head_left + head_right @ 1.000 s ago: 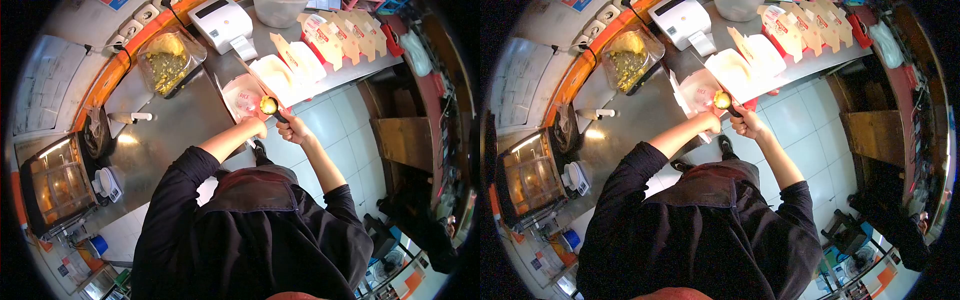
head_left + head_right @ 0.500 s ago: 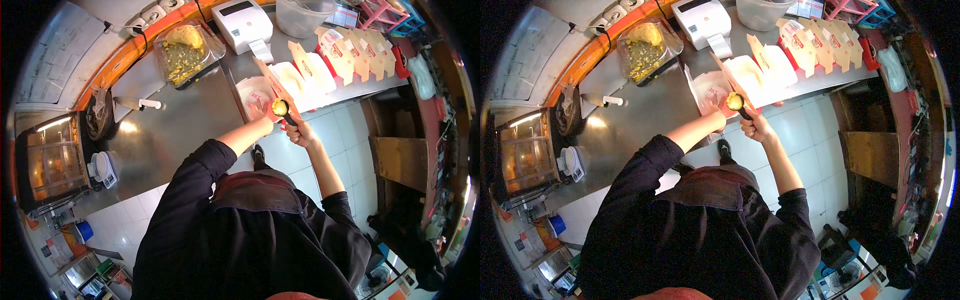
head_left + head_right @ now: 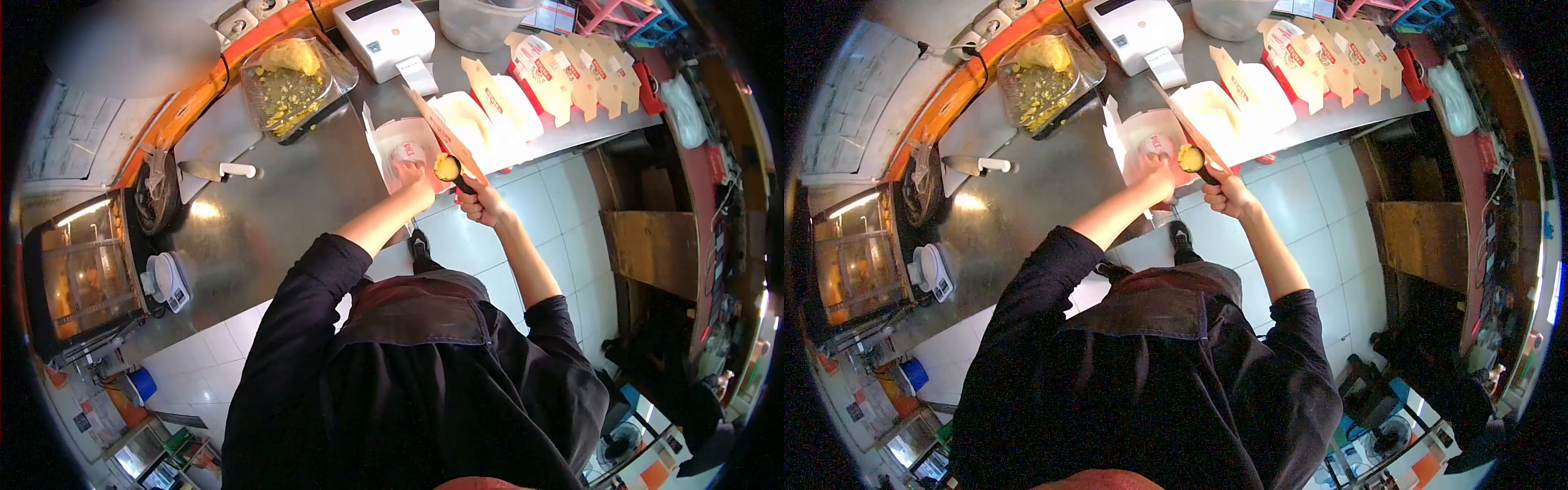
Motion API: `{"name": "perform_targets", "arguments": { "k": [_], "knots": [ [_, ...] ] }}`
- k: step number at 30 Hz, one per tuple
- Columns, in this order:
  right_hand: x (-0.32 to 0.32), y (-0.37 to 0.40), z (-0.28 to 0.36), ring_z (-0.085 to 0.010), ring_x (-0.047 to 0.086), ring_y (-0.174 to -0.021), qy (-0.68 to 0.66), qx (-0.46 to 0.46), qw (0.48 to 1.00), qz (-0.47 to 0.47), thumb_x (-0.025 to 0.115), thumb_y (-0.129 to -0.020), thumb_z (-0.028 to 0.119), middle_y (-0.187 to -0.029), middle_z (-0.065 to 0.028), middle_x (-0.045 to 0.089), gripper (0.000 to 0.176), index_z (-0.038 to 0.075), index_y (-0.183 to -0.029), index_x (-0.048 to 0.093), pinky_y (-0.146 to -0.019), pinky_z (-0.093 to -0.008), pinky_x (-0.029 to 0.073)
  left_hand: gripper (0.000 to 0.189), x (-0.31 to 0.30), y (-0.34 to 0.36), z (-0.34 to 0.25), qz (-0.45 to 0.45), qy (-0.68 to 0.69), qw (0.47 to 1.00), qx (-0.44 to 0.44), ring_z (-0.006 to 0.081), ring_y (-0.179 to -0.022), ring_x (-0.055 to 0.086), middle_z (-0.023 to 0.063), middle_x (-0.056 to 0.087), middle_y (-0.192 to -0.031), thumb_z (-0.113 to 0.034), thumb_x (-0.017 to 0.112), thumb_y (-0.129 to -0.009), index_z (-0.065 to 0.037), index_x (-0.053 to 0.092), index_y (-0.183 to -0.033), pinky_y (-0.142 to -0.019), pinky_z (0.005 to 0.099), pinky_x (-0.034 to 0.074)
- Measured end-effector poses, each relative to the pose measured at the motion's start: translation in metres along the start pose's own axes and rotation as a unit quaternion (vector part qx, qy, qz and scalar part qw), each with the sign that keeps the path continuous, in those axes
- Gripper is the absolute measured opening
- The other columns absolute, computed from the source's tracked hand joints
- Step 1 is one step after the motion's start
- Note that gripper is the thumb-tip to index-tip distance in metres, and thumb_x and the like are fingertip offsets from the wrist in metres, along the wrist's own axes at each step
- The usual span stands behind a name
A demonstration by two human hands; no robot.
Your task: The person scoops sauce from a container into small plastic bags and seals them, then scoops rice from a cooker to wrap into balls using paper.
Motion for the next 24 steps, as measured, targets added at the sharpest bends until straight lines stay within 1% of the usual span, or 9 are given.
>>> {"name": "perform_targets", "arguments": {
  "k": [4, 6, 7, 9, 14, 16, 18, 21, 24],
  "knots": [
    [0.003, 0.003, 0.009, -0.0047, 0.021, -0.037, 0.111, -0.039, 0.992, -0.035, 0.04, -0.092, 0.041, -0.05, 0.0074, 0.028, 0.023, 0.019, -0.087, 0.04, -0.032, -0.0203, 0.016, 0.072, -0.032, 0.052, -0.001, 0.001, -0.086, 0.996, 0.032, 0.0304, -0.118, 0.039, 0.0087, 0.048, -0.125, -0.062, 0.051, -0.07, -0.015, 0.044, -0.125, -0.096, 0.0548, 0.02],
    [0.001, 0.01, 0.039, -0.0122, 0.042, -0.038, 0.474, -0.121, 0.842, -0.227, 0.045, -0.09, 0.034, -0.052, 0.0001, 0.046, 0.03, 0.017, -0.115, 0.042, -0.034, -0.0265, 0.033, 0.064, -0.019, 0.091, -0.011, -0.004, -0.189, 0.975, 0.12, 0.032, -0.119, 0.039, 0.0141, 0.048, -0.124, -0.05, 0.06, -0.069, -0.007, 0.053, -0.117, -0.1, 0.053, 0.019],
    [0.008, 0.008, 0.036, -0.0122, 0.042, -0.038, 0.474, -0.121, 0.842, -0.227, 0.045, -0.09, 0.034, -0.052, 0.0001, 0.046, 0.03, 0.017, -0.115, 0.042, -0.034, -0.0265, 0.033, 0.06, -0.016, 0.11, -0.017, -0.007, -0.24, 0.957, 0.162, 0.0328, -0.119, 0.039, 0.0168, 0.048, -0.123, -0.044, 0.065, -0.068, -0.003, 0.058, -0.112, -0.102, 0.052, 0.018],
    [0.052, 0.014, 0.044, -0.0244, 0.059, -0.052, 0.84, -0.165, 0.439, -0.272, 0.048, -0.087, 0.029, -0.062, -0.0114, 0.059, 0.049, 0.015, -0.131, 0.031, -0.048, -0.0369, 0.046, 0.064, -0.038, 0.149, -0.031, -0.013, -0.187, 0.957, 0.222, 0.0321, -0.119, 0.039, 0.0184, 0.048, -0.122, -0.043, 0.063, -0.071, 0.001, 0.053, -0.116, -0.101, 0.0501, 0.022],
    [0.04, 0.008, 0.047, -0.0325, 0.062, -0.063, 0.757, -0.162, 0.576, -0.263, 0.049, -0.086, 0.027, -0.077, -0.0186, 0.063, 0.047, 0.013, -0.128, 0.036, -0.059, -0.044, 0.048, 0.063, -0.056, 0.212, -0.022, -0.003, 0.212, 0.896, 0.39, 0.03, -0.116, 0.044, 0.0185, 0.048, -0.122, -0.041, 0.057, -0.079, 0.001, 0.042, -0.123, -0.098, 0.0416, 0.032],
    [0.029, 0.008, 0.059, -0.0276, 0.059, -0.056, 0.687, -0.223, 0.647, -0.243, 0.049, -0.087, 0.028, -0.069, -0.015, 0.061, 0.046, 0.013, -0.129, 0.036, -0.053, -0.0401, 0.047, 0.063, -0.051, 0.228, 0.002, 0.041, 0.295, 0.876, 0.379, 0.031, -0.115, 0.044, 0.0181, 0.047, -0.122, -0.041, 0.057, -0.079, 0.0, 0.042, -0.124, -0.097, 0.0407, 0.033],
    [0.012, 0.012, 0.043, -0.01, 0.038, -0.039, 0.395, -0.128, 0.885, -0.209, 0.045, -0.091, 0.033, -0.052, 0.0013, 0.042, 0.034, 0.015, -0.119, 0.042, -0.035, -0.0252, 0.03, 0.06, -0.048, 0.239, 0.039, 0.026, 0.406, 0.845, 0.346, 0.0302, -0.112, 0.048, 0.0194, 0.05, -0.119, -0.038, 0.058, -0.08, 0.001, 0.042, -0.123, -0.096, 0.0373, 0.036],
    [0.052, 0.022, 0.026, -0.0048, 0.02, -0.039, 0.087, -0.052, 0.992, -0.08, 0.04, -0.093, 0.035, -0.051, 0.0064, 0.023, 0.02, 0.02, -0.104, 0.046, -0.034, -0.0193, 0.016, 0.055, -0.011, 0.252, 0.098, 0.046, 0.519, 0.82, 0.239, 0.0289, -0.111, 0.05, 0.0182, 0.05, -0.121, -0.032, 0.058, -0.082, 0.001, 0.043, -0.123, -0.094, 0.0364, 0.037],
    [0.123, 0.021, 0.036, -0.0042, 0.017, -0.04, 0.019, -0.025, 0.999, 0.022, 0.037, -0.093, 0.038, -0.051, 0.0073, 0.021, 0.017, 0.023, -0.096, 0.045, -0.034, -0.0191, 0.011, 0.048, 0.028, 0.266, 0.158, -0.018, 0.581, 0.801, 0.143, 0.0255, -0.112, 0.049, 0.0162, 0.049, -0.123, -0.025, 0.058, -0.085, 0.001, 0.044, -0.123, -0.094, 0.0333, 0.038]
  ]
}}
Point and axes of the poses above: each hand's wrist, its own y-axis away from the middle knuckle, its own x-axis out of the palm, z = x × y, the point moved 10 cm from there along -y, towards the middle knuckle
